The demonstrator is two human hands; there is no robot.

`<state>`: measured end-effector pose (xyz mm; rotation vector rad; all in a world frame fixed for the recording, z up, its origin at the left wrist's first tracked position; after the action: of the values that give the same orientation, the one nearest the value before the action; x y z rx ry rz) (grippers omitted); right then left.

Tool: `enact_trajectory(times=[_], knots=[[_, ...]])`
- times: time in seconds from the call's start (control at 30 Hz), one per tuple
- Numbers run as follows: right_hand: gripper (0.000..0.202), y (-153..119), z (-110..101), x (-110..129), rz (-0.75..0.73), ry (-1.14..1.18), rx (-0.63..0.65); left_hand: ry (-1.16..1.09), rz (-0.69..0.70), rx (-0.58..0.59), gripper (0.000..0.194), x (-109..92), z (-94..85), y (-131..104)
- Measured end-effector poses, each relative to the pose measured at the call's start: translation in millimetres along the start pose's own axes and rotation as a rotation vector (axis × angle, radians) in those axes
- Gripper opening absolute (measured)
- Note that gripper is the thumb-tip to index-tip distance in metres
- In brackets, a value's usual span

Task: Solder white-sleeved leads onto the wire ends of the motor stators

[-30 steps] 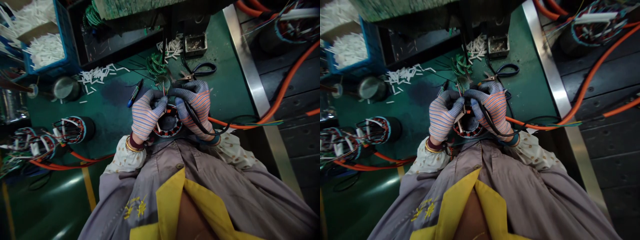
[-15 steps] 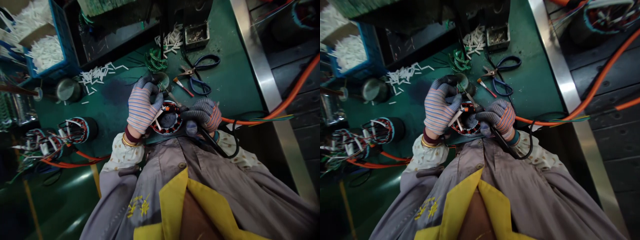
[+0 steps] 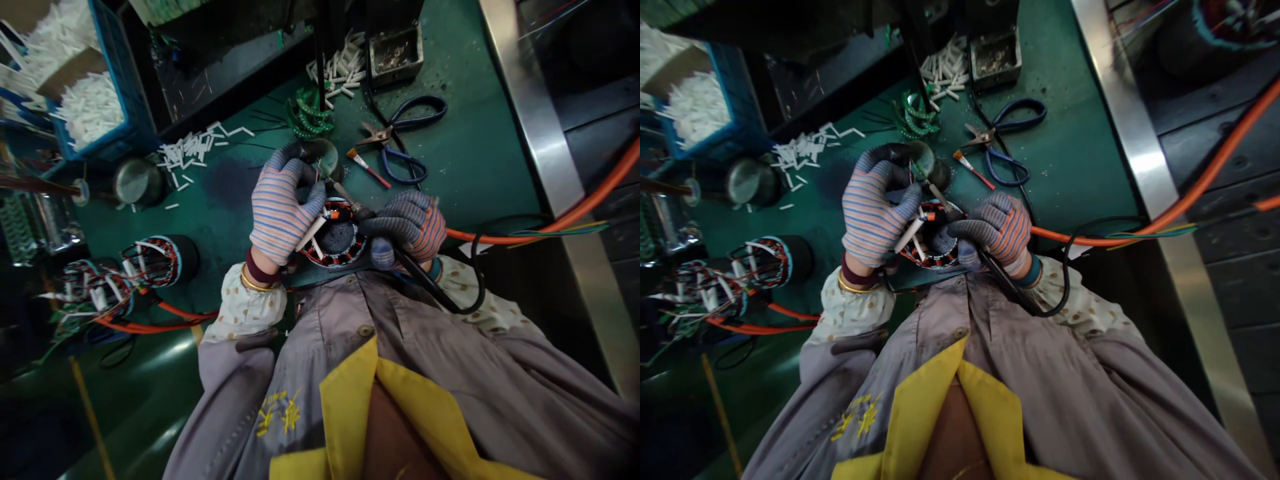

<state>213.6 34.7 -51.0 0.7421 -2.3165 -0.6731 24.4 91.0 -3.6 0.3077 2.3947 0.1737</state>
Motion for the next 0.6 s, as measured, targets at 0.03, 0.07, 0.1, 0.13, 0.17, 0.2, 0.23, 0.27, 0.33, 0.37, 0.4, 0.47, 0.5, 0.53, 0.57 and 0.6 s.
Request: enact_trajectory(times=[0.03, 0.07, 0.1, 0.13, 0.17, 0.2, 0.23, 0.27, 0.33, 0.37, 0.4, 0.47, 0.5, 0.53, 0.57, 0.6], knots=[[0.047, 1.9, -7.4, 2.1, -0.009, 0.018, -0.076, 0.006, 0.003, -0.002, 0.009, 0.4, 0.0, -0.1], [0.043, 4.5, -15.0, 3.3, -0.009, 0.031, -0.159, 0.011, 0.006, -0.005, 0.01, 0.9, -0.2, -0.1], [0.04, 7.9, -21.0, 3.1, 0.005, 0.032, -0.233, 0.014, 0.006, -0.01, 0.011, 1.3, -0.4, -0.1], [0.04, 13.1, -23.1, 1.3, 0.038, 0.015, -0.271, 0.015, 0.002, -0.014, 0.011, 1.9, -0.5, 0.0], [0.041, 20.1, -20.7, -1.3, 0.082, -0.019, -0.266, 0.012, -0.004, -0.017, 0.012, 2.5, -0.4, 0.1], [0.043, 28.7, -13.0, -3.8, 0.122, -0.064, -0.208, 0.006, -0.014, -0.019, 0.013, 3.1, -0.5, 0.3], [0.046, 37.5, -2.2, -5.6, 0.151, -0.111, -0.118, -0.005, -0.026, -0.018, 0.013, 3.5, -0.3, 0.5], [0.047, 45.2, 9.4, -6.1, 0.159, -0.149, -0.018, -0.021, -0.038, -0.016, 0.013, 3.8, -0.2, 0.6], [0.048, 55.0, 30.2, -6.5, 0.16, -0.194, 0.17, -0.056, -0.063, -0.012, 0.012, 3.8, -0.5, 1.0], [0.048, 57.4, 36.2, -7.2, 0.163, -0.212, 0.231, -0.07, -0.073, -0.012, 0.012, 3.5, -1.1, 1.1], [0.047, 58.8, 39.5, -8.5, 0.174, -0.232, 0.27, -0.08, -0.079, -0.013, 0.011, 3.1, -1.9, 1.4], [0.045, 59.9, 41.3, -10.0, 0.183, -0.273, 0.305, -0.082, -0.082, -0.021, 0.011, 2.8, -3.9, 2.0], [0.043, 60.1, 40.9, -9.7, 0.177, -0.29, 0.304, -0.08, -0.081, -0.022, 0.011, 3.3, -4.3, 2.4], [0.042, 60.2, 40.1, -8.4, 0.161, -0.301, 0.29, -0.08, -0.079, -0.024, 0.011, 4.3, -4.5, 2.9], [0.041, 59.5, 39.1, -6.8, 0.142, -0.3, 0.269, -0.083, -0.077, -0.024, 0.012, 5.9, -4.2, 3.3], [0.041, 58.0, 37.0, -5.8, 0.13, -0.288, 0.233, -0.086, -0.076, -0.022, 0.013, 8.0, -3.6, 3.7]])
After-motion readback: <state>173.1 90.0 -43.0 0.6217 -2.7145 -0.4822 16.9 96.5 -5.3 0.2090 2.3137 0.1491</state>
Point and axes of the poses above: each hand's wrist, its own y-axis towards the middle knuckle, its own z-axis out of the palm, x = y × z, the point moved 10 cm from there along y, towards the middle knuckle, and after that the axes turned 13 degrees about -y, right-handed, at the moved point
